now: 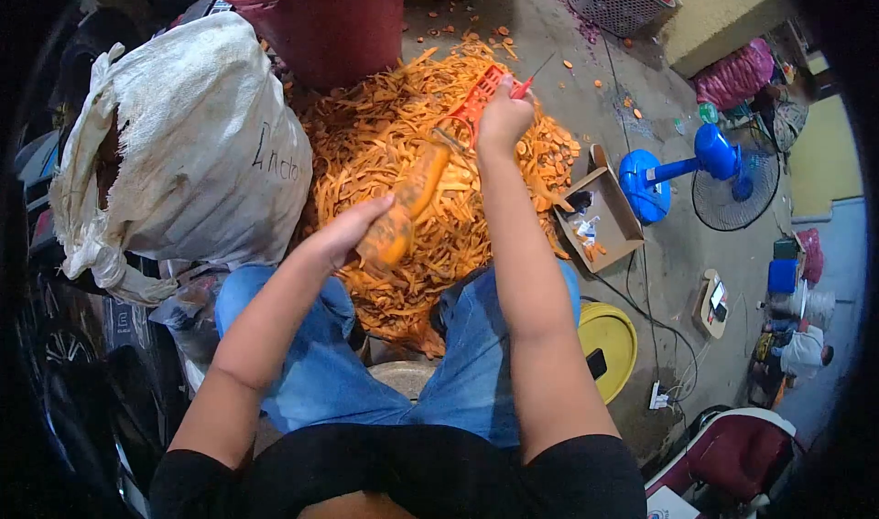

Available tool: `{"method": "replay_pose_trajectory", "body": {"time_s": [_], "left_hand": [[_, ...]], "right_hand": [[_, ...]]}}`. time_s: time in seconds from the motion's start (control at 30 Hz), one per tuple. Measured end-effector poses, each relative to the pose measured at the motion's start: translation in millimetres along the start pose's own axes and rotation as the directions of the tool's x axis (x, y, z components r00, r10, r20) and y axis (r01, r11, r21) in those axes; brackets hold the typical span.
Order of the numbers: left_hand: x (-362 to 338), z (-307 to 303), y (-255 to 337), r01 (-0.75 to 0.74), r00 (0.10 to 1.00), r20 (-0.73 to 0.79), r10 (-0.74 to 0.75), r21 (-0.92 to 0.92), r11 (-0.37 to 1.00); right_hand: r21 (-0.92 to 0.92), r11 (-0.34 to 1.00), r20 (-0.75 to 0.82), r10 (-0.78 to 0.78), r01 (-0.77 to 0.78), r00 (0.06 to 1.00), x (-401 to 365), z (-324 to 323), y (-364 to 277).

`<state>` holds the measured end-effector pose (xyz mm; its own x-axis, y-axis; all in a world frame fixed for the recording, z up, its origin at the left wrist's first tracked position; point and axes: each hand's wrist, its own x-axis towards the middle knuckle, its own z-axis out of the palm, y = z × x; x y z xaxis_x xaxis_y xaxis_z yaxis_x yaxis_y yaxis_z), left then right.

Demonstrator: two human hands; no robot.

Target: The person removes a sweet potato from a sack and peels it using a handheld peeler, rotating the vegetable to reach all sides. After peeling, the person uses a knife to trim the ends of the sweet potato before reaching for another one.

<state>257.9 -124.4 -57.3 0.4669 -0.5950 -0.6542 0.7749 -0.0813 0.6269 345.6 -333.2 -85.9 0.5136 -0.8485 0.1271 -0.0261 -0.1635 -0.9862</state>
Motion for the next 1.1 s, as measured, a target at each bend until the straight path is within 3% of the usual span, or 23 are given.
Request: {"method": "replay_pose_trajectory", "body": {"time_s": [0.03,0.07,0.13,0.2,0.23,0.3,0.33,0.4,0.5,0.57,0.63,0.67,0.73,0.77,0.83,0.9,0.93,1.0,1.07,1.1], "left_hand": [[9,-8,-4,-0.112,0.993,-0.032,0.111,-0.045,0.993],[14,-16,-3,-0.118,0.992,-0.041,0.116,-0.047,0.992],[20,-28,2,-0.044,0.999,-0.004,0.044,-0.288,0.957],[20,-28,6,-0.054,0.998,-0.04,0.042,-0.377,0.925],[21,-29,7,-0.062,0.998,-0.047,0.047,-0.424,0.903],[22,-29,9,-0.078,0.997,-0.06,0.055,-0.513,0.855],[23,-28,9,-0.078,0.997,-0.059,0.056,-0.514,0.854],[23,-26,6,-0.125,0.989,-0.123,0.084,-0.379,0.917],[15,-16,0,-0.065,0.998,-0.015,0.063,-0.247,0.967],[17,-17,-8,-0.056,0.998,0.012,0.06,-0.211,0.976],[8,-14,-6,-0.027,0.995,0.093,0.04,-0.145,0.989],[8,-17,-5,-0.027,0.995,0.094,0.04,-0.137,0.99],[11,-22,-6,-0.03,0.986,0.158,0.056,-0.164,0.986],[14,-22,-5,-0.033,0.985,0.161,0.061,-0.167,0.985],[20,-24,0,-0.046,0.996,-0.084,0.028,-0.229,0.972],[24,-29,1,-0.097,0.993,-0.084,0.077,-0.27,0.958],[24,-28,3,-0.141,0.989,-0.079,0.122,-0.306,0.942],[17,-27,5,-0.154,0.986,-0.095,0.134,-0.245,0.957],[15,-31,1,-0.126,0.986,-0.099,0.132,0.057,0.99],[18,-33,-6,-0.153,0.987,-0.04,0.158,0.094,0.984]], "right_hand": [[0.094,0.992,0.073,0.082,-0.089,0.994,-6,3,-6],[0.098,0.991,0.083,0.081,-0.089,0.993,-15,7,-12],[0.13,0.98,0.307,0.102,-0.148,0.946,-39,11,-24],[-0.07,0.988,0.41,0.153,-0.137,0.899,-69,10,-43],[-0.07,0.988,0.41,0.155,-0.138,0.899,-84,11,-42],[-0.034,0.995,0.453,-0.073,0.099,0.889,-103,13,-36],[-0.035,0.994,0.453,-0.074,0.1,0.889,-104,12,-34],[-0.094,0.989,0.449,-0.06,0.113,0.892,-105,11,-30],[-0.217,0.952,0.211,-0.169,0.215,0.963,-59,17,-1],[-0.324,0.88,0.026,-0.359,0.348,0.933,-11,9,20],[-0.247,0.969,-0.148,-0.067,0.029,0.987,16,-10,15],[-0.242,0.97,-0.154,-0.066,0.027,0.986,20,-10,18],[0.117,0.992,-0.057,0.061,-0.054,0.997,19,-7,12],[0.122,0.989,0.007,0.083,-0.084,0.996,11,-1,14],[0.139,0.989,0.22,-0.078,0.047,0.972,-35,9,-11],[0.019,0.994,0.367,-0.105,0.106,0.924,-91,8,-50],[0.022,0.994,0.369,-0.105,0.104,0.924,-101,9,-48],[-0.119,0.955,0.492,-0.182,0.273,0.851,-110,12,-36],[-0.159,0.938,0.337,-0.243,0.309,0.91,-86,17,-20],[-0.192,0.922,0.247,-0.286,0.336,0.926,-64,16,-18]]}}
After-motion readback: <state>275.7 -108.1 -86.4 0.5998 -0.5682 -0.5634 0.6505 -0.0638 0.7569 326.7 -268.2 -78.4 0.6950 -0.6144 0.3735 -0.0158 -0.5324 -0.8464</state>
